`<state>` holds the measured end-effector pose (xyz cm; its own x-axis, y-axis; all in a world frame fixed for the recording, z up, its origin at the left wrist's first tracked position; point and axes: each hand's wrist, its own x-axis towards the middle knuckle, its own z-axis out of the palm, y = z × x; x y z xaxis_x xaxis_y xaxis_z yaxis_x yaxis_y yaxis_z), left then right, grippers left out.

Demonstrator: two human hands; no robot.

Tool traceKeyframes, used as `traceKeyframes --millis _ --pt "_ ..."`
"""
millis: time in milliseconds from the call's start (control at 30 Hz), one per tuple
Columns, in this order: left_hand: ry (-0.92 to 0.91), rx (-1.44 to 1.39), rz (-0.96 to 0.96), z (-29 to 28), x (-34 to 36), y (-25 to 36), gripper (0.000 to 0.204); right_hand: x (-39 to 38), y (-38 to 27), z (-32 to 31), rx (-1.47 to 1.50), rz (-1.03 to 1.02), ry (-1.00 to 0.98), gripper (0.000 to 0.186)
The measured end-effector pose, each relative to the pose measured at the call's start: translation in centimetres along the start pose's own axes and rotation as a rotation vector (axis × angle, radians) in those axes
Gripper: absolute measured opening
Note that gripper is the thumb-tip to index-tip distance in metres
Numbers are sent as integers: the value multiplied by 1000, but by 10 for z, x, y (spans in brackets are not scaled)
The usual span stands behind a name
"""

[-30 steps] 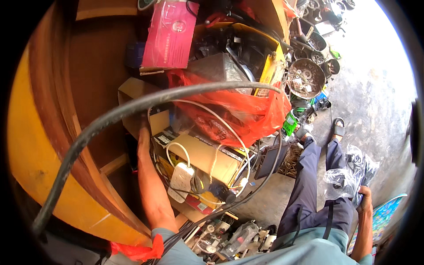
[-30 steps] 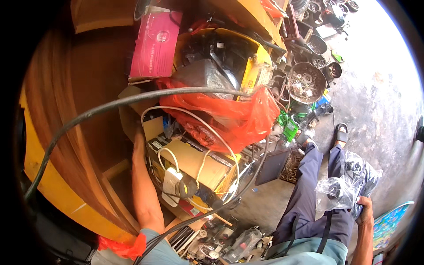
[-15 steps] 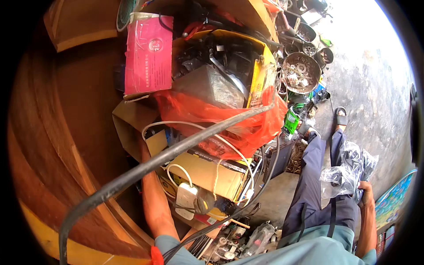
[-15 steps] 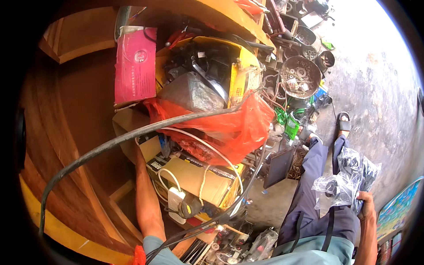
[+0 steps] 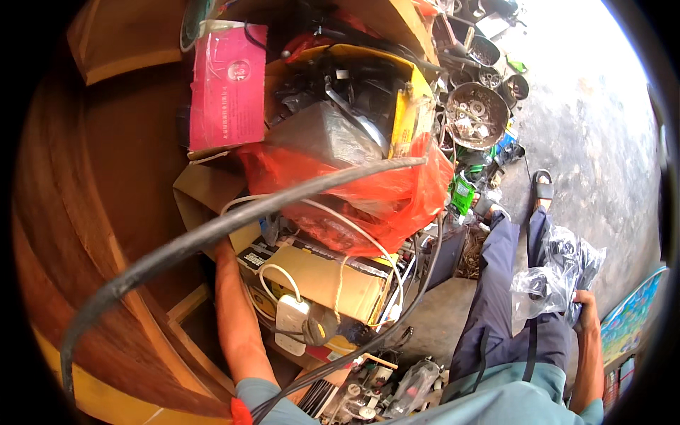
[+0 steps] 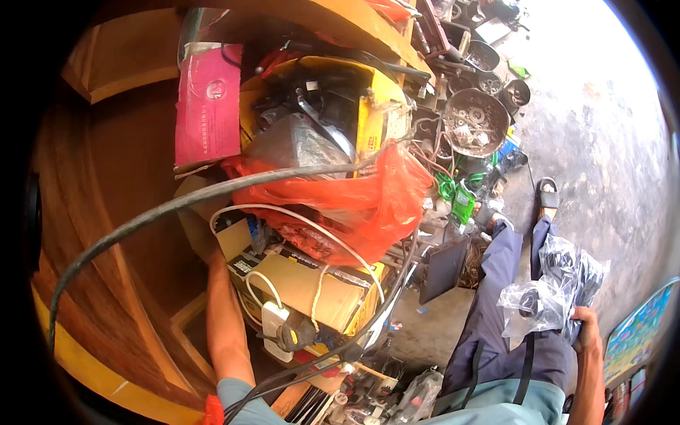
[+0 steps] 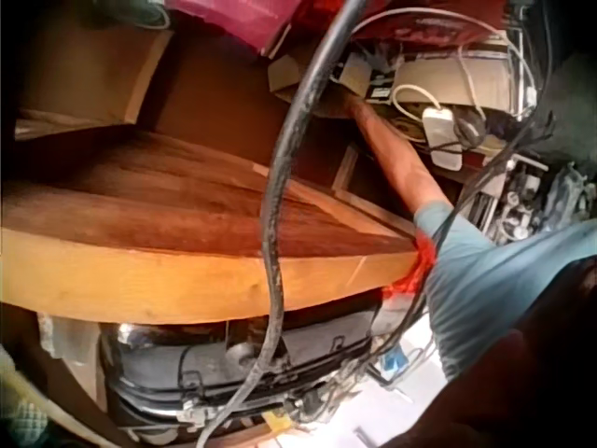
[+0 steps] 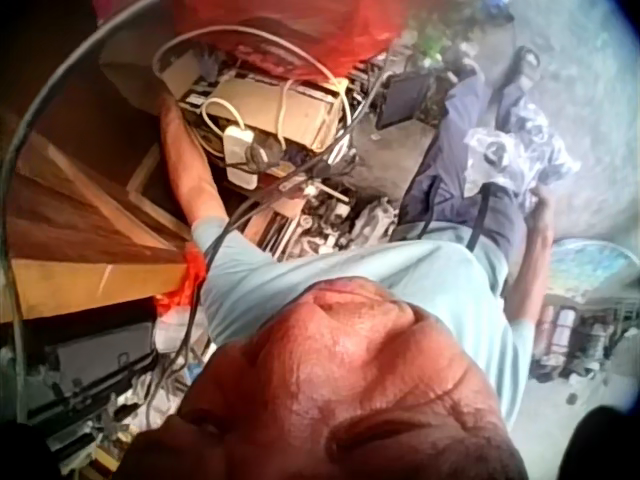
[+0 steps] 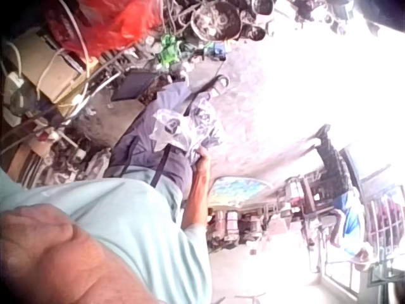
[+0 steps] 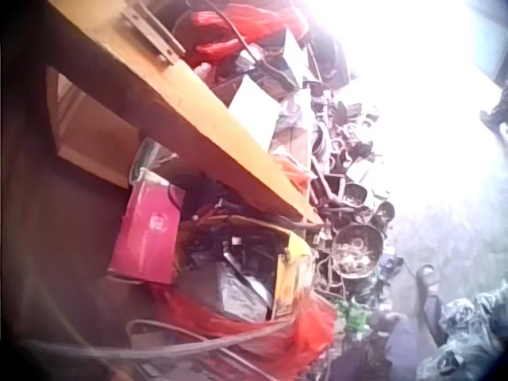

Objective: The person picks up and reviews packaged handlebar grip parts from a storage shelf, cuts a paper backing sheet, and holds a replacement grip handle near motorcycles parked outside.

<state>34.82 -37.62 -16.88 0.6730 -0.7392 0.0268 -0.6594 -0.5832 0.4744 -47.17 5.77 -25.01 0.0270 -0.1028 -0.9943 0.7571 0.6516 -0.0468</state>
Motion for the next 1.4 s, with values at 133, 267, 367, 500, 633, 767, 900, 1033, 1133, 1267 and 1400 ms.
traceKeyframes --millis 133,267,367,500,633,767,900,1033,1133,1267,1400 --pt "3 4 40 11 2 3 46 3 2 -9 6 5 -2 38" --pt "15 14 73 21 -4 5 46 2 4 -4 -25 -29 19 28" --pt "21 15 84 22 -6 2 46 -4 1 7 -22 -17 49 27" --pt "42 25 110 22 -16 0 46 2 0 -5 13 27 -23 38" --pt "65 11 143 20 -19 -1 46 2 2 3 0 -20 4 30" --pt "72 -23 190 15 -15 8 46 0 -1 7 16 1 76 27" --pt "79 -25 241 12 -14 9 47 -2 -6 12 -13 15 -7 29" --pt "45 -18 314 9 -26 2 47 -7 -15 11 -37 9 -52 33" --pt "64 42 389 -20 -38 -10 47 -6 -19 8 -55 -7 -33 33" --pt "120 -101 227 -28 -92 28 63 -9 -20 17 -41 -45 26 32" --pt "266 -420 160 -67 -106 26 69 -4 -26 21 -93 -47 -55 30"
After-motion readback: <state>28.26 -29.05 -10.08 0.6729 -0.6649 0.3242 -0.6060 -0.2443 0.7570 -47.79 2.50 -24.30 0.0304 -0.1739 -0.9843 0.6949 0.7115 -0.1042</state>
